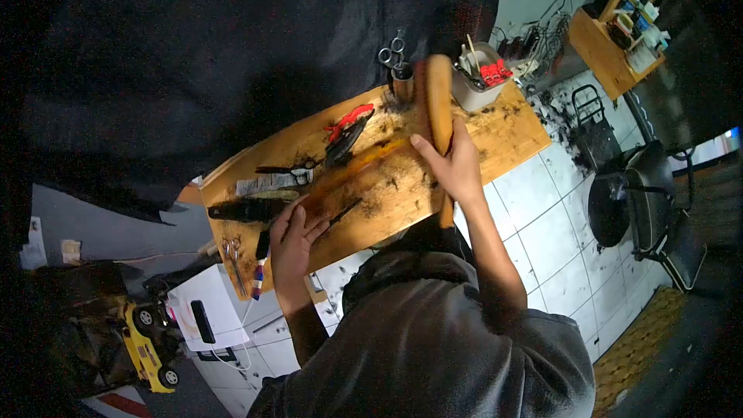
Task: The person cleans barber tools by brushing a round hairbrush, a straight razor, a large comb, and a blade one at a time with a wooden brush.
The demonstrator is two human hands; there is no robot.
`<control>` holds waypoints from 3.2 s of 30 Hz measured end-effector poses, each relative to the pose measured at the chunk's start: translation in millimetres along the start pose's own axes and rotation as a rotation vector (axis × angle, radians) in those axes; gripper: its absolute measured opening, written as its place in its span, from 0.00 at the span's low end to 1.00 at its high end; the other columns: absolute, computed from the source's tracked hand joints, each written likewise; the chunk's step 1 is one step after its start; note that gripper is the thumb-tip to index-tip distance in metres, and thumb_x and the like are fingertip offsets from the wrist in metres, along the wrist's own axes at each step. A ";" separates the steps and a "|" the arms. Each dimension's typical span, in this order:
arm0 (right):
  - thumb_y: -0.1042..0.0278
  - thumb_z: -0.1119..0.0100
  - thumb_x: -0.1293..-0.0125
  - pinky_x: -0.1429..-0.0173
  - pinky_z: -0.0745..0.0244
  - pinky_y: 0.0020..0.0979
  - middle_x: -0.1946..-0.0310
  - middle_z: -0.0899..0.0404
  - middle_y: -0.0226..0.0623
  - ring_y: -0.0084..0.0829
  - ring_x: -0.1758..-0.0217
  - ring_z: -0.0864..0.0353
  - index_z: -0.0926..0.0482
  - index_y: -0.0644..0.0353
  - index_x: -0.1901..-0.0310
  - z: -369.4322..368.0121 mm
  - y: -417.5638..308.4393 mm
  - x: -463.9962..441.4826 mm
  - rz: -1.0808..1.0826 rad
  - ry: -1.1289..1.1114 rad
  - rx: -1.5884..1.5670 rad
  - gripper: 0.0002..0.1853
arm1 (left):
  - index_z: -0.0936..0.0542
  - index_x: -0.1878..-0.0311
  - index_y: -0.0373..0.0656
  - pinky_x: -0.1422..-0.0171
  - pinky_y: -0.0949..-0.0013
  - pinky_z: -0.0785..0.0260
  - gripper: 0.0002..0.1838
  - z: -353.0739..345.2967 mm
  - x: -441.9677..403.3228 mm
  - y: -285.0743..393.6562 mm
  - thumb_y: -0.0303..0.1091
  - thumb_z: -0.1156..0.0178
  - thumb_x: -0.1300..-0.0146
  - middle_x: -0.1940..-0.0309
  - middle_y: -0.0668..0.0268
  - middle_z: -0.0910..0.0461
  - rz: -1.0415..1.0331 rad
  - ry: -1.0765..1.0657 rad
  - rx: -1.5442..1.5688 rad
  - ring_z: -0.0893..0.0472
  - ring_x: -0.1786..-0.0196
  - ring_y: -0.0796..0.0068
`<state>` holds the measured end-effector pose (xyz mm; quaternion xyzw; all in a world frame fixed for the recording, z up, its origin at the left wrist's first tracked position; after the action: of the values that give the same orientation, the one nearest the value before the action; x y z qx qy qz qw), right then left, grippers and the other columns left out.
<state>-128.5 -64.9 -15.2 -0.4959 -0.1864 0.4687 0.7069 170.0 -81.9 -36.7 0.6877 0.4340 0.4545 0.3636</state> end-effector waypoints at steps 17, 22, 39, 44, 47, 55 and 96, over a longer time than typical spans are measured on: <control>0.55 0.31 0.43 0.58 0.26 0.45 0.63 0.25 0.59 0.56 0.63 0.21 0.24 0.66 0.47 37.0 24.9 11.1 -0.161 -0.193 0.412 0.27 | 0.29 0.41 0.31 0.48 0.58 0.21 0.18 -38.0 35.0 -1.5 0.35 0.49 0.27 0.53 0.59 0.22 -0.079 0.230 -0.057 0.17 0.53 0.60; 0.57 0.37 0.38 0.50 0.26 0.45 0.55 0.26 0.56 0.53 0.58 0.23 0.24 0.71 0.51 36.3 5.2 17.9 0.104 -0.377 0.089 0.24 | 0.29 0.42 0.31 0.48 0.58 0.21 0.18 -45.2 29.1 -10.7 0.34 0.49 0.27 0.53 0.58 0.21 -0.088 0.235 -0.066 0.17 0.53 0.61; 0.64 0.33 0.41 0.55 0.24 0.44 0.58 0.21 0.55 0.50 0.55 0.21 0.17 0.60 0.53 33.2 6.3 0.1 0.213 -0.464 -0.042 0.15 | 0.28 0.42 0.31 0.61 0.68 0.19 0.20 -68.3 15.5 -13.0 0.37 0.46 0.28 0.55 0.55 0.19 -0.105 0.323 -0.076 0.16 0.60 0.68; 0.64 0.35 0.39 0.46 0.27 0.44 0.59 0.20 0.53 0.51 0.53 0.22 0.16 0.55 0.54 14.9 9.1 6.2 0.156 -0.604 -0.049 0.13 | 0.28 0.42 0.29 0.62 0.68 0.19 0.19 -70.8 13.1 -5.3 0.36 0.47 0.28 0.53 0.53 0.20 -0.100 0.283 -0.096 0.15 0.58 0.64; 0.70 0.34 0.42 0.60 0.23 0.40 0.64 0.20 0.51 0.46 0.62 0.19 0.17 0.58 0.54 32.1 25.8 -12.3 0.152 -0.350 0.114 0.13 | 0.28 0.42 0.31 0.64 0.69 0.18 0.19 -68.0 22.2 2.3 0.35 0.46 0.29 0.54 0.54 0.19 -0.116 0.307 -0.110 0.15 0.57 0.66; 0.67 0.32 0.42 0.54 0.27 0.33 0.65 0.25 0.44 0.38 0.60 0.22 0.23 0.61 0.42 34.3 -1.5 -6.4 0.288 -0.565 -0.111 0.25 | 0.27 0.43 0.30 0.63 0.68 0.18 0.19 -69.1 22.7 -7.8 0.37 0.47 0.28 0.54 0.55 0.19 -0.120 0.350 -0.144 0.16 0.58 0.66; 0.78 0.35 0.40 0.86 0.48 0.19 0.76 0.25 0.27 0.13 0.87 0.38 0.28 0.60 0.56 27.5 29.7 -27.1 -0.477 -0.598 -0.716 0.13 | 0.27 0.44 0.31 0.60 0.70 0.20 0.15 -42.8 -25.1 44.3 0.30 0.54 0.26 0.57 0.55 0.20 -0.048 0.076 0.118 0.15 0.61 0.66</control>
<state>-176.0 -71.4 -23.6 -0.4950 -0.6363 0.3226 0.4961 136.3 -116.6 9.0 0.6795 0.4898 0.4452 0.3165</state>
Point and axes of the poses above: each hand's wrist, its own x-axis away from the middle knuckle, its own z-axis out of the back of the hand, y = z × x, the point moved 1 cm from there along -x, towards the middle knuckle
